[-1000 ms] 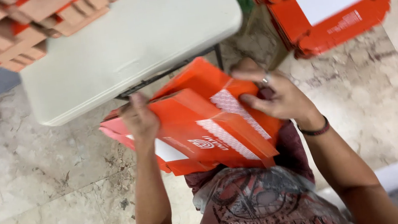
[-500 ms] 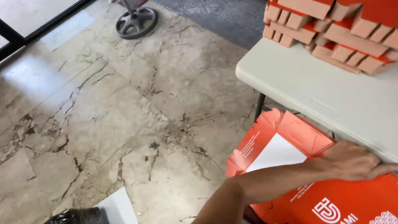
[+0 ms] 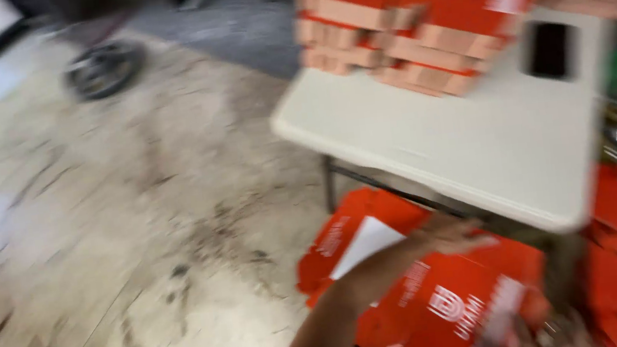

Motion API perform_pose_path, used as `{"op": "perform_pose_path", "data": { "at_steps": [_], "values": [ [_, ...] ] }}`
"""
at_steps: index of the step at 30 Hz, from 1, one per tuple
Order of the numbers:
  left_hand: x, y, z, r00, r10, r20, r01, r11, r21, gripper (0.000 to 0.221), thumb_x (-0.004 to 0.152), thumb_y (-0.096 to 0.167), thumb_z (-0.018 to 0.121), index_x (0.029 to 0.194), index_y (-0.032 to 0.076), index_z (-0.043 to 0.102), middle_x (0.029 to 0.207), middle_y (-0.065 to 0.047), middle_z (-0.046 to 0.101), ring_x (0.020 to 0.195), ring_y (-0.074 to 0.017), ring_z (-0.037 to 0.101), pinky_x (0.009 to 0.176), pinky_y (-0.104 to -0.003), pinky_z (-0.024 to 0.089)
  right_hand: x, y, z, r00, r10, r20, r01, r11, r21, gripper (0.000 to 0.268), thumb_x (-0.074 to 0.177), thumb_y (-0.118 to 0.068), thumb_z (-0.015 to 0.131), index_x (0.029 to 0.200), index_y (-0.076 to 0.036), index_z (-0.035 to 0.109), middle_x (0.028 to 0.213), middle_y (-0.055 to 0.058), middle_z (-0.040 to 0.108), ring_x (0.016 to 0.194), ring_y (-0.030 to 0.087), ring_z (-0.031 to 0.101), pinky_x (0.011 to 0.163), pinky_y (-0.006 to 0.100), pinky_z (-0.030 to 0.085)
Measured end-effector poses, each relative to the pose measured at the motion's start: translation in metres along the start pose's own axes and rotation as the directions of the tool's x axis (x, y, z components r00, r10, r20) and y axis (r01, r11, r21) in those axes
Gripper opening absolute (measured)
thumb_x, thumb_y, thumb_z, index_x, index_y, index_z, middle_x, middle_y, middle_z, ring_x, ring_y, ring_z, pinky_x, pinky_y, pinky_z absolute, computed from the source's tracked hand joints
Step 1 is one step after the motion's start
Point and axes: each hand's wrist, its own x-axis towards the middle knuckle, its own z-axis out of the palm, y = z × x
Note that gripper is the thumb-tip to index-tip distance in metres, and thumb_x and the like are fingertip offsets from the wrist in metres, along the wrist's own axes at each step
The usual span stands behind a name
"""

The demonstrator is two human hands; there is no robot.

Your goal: The person picks up flat cardboard boxes by hand from several stacks, folds them slightly to organize them, and then places them onto a primary stack on a table.

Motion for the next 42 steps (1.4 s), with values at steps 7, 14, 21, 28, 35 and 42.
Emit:
{"op": "perform_pose_path", "data": {
  "at_steps": [7, 14, 21, 28, 35, 42],
  "values": [
    [0.014, 0.004, -0.008, 0.833, 0.496, -0.246, -0.508, 0.861, 0.014, 0.061, 0.092, 0.06, 0.058, 0.133, 0.015, 0.064, 0.137, -0.012, 0.067, 0.13, -0.0314, 0.06, 0.105, -0.039, 0.046, 0.002, -0.15, -0.036, 0.909, 0.233, -0.345, -0.243, 0.97, 0.015, 0.029, 0.092, -0.028, 0.069, 0.107, -0.004, 0.069, 0.088, 0.006, 0.071, 0.076, 0.015, 0.059, 0.069, 0.032, 0.049],
    [-0.063, 0.093, -0.117, 0.812, 0.177, 0.556, -0.342, 0.916, 0.209, 0.029, 0.087, 0.043, 0.076, 0.091, 0.018, 0.061, 0.078, 0.003, 0.059, 0.067, -0.0109, 0.052, 0.061, -0.031, 0.038, -0.03, -0.181, -0.05, 0.971, 0.153, -0.181, -0.049, 0.878, 0.477, 0.022, 0.088, -0.019, 0.078, 0.087, -0.009, 0.058, 0.09, 0.006, 0.073, 0.08, 0.016, 0.07, 0.066, 0.029, 0.057],
    [-0.106, 0.138, -0.145, 0.77, 0.504, 0.392, -0.463, 0.863, -0.201, 0.038, 0.088, 0.015, 0.077, 0.053, 0.004, 0.066, 0.045, 0.003, 0.05, 0.043, -0.0126, 0.044, 0.037, -0.03, 0.036, 0.002, -0.218, -0.083, 0.932, 0.33, -0.151, -0.018, 0.456, 0.89, 0.052, 0.087, -0.046, 0.072, 0.108, 0.001, 0.067, 0.097, 0.01, 0.07, 0.085, 0.022, 0.068, 0.08, 0.037, 0.057],
    [-0.098, 0.26, -0.178, 0.947, -0.178, -0.267, 0.041, 0.892, -0.45, 0.043, 0.081, 0.044, 0.071, 0.113, 0.018, 0.061, 0.107, 0.002, 0.064, 0.104, -0.0184, 0.068, 0.061, -0.044, 0.071, -0.009, -0.184, -0.087, 0.982, -0.182, 0.049, -0.099, -0.277, 0.956, 0.118, 0.07, -0.086, 0.064, 0.159, -0.014, 0.037, 0.166, 0.017, 0.032, 0.151, 0.043, 0.031, 0.122, 0.063, 0.027],
    [0.039, 0.268, -0.085, 0.913, -0.108, -0.393, -0.374, 0.163, -0.913, 0.116, 0.05, 0.045, 0.083, 0.141, -0.002, 0.029, 0.142, -0.016, 0.059, 0.135, -0.0264, 0.051, 0.116, -0.041, 0.037, 0.023, -0.218, -0.172, 0.889, -0.201, -0.412, 0.447, 0.182, 0.876, 0.084, 0.091, -0.062, 0.056, 0.155, -0.009, 0.044, 0.155, 0.016, 0.051, 0.146, 0.035, 0.049, 0.12, 0.054, 0.042],
    [0.076, 0.271, -0.067, 0.971, 0.188, -0.15, -0.235, 0.615, -0.753, 0.078, 0.073, 0.052, 0.065, 0.138, 0.011, 0.054, 0.137, -0.005, 0.071, 0.126, -0.0195, 0.068, 0.105, -0.036, 0.05, 0.116, -0.083, -0.224, 0.688, 0.342, -0.639, 0.462, 0.472, 0.751, 0.059, 0.086, -0.034, 0.079, 0.136, -0.007, 0.063, 0.128, 0.009, 0.072, 0.117, 0.025, 0.07, 0.106, 0.041, 0.059]
  ]
}}
